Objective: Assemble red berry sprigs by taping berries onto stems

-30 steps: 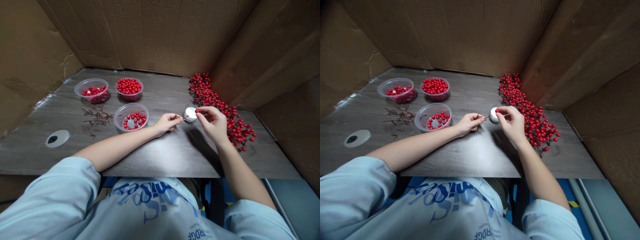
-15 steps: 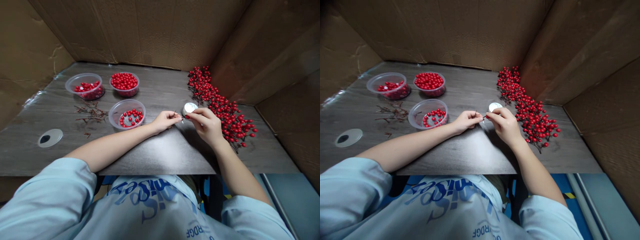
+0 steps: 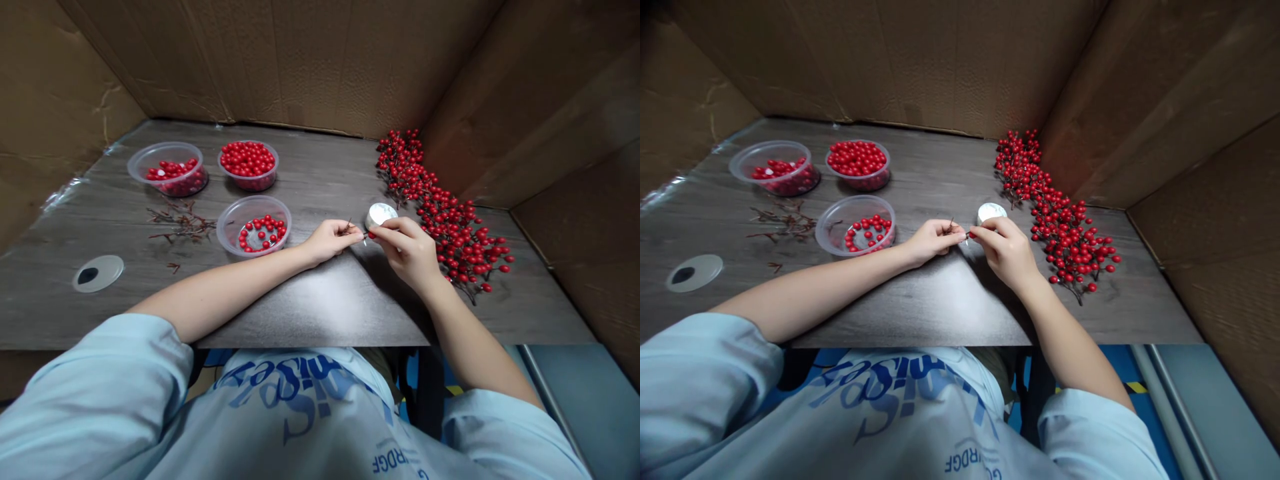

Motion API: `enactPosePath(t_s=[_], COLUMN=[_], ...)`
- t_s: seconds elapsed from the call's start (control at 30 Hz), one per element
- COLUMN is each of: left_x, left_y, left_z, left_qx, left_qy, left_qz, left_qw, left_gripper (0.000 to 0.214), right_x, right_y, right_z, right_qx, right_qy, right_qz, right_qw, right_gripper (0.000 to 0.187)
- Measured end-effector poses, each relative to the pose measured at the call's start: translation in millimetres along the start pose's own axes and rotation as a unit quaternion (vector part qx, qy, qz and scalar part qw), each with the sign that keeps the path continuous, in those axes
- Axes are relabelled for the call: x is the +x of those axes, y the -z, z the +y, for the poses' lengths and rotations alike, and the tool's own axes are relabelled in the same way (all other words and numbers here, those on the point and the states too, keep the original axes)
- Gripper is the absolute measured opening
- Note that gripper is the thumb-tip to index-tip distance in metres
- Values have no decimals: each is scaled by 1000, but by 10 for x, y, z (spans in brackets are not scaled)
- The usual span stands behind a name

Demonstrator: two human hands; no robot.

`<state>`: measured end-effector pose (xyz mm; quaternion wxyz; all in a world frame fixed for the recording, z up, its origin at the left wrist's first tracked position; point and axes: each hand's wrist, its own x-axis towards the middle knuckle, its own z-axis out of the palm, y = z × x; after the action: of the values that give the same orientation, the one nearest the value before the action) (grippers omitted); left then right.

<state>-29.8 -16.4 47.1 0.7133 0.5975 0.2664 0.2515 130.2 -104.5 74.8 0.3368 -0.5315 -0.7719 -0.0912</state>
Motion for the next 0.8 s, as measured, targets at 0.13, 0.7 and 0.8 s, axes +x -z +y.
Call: enactPosePath(t_s=[0.13, 0.7, 0.8], left_x=[4, 29, 34], left_y=[-2, 12, 15], left_z=[-8, -49, -56], left_qx=[4, 30, 21], left_qy=[-4, -21, -21], left_qz=[7, 16, 13], left_qw=[1000, 999, 999], left_gripper=[26, 26, 26], right_x=[5, -12, -12], right_y=[-10, -105, -119], right_z=[-20, 39, 43], right_qx=[-7, -2, -1], right_qy=[11, 39, 29], right_qz=[10, 33, 32], right_qw=[1000, 999, 999], right_gripper=[19, 18, 18])
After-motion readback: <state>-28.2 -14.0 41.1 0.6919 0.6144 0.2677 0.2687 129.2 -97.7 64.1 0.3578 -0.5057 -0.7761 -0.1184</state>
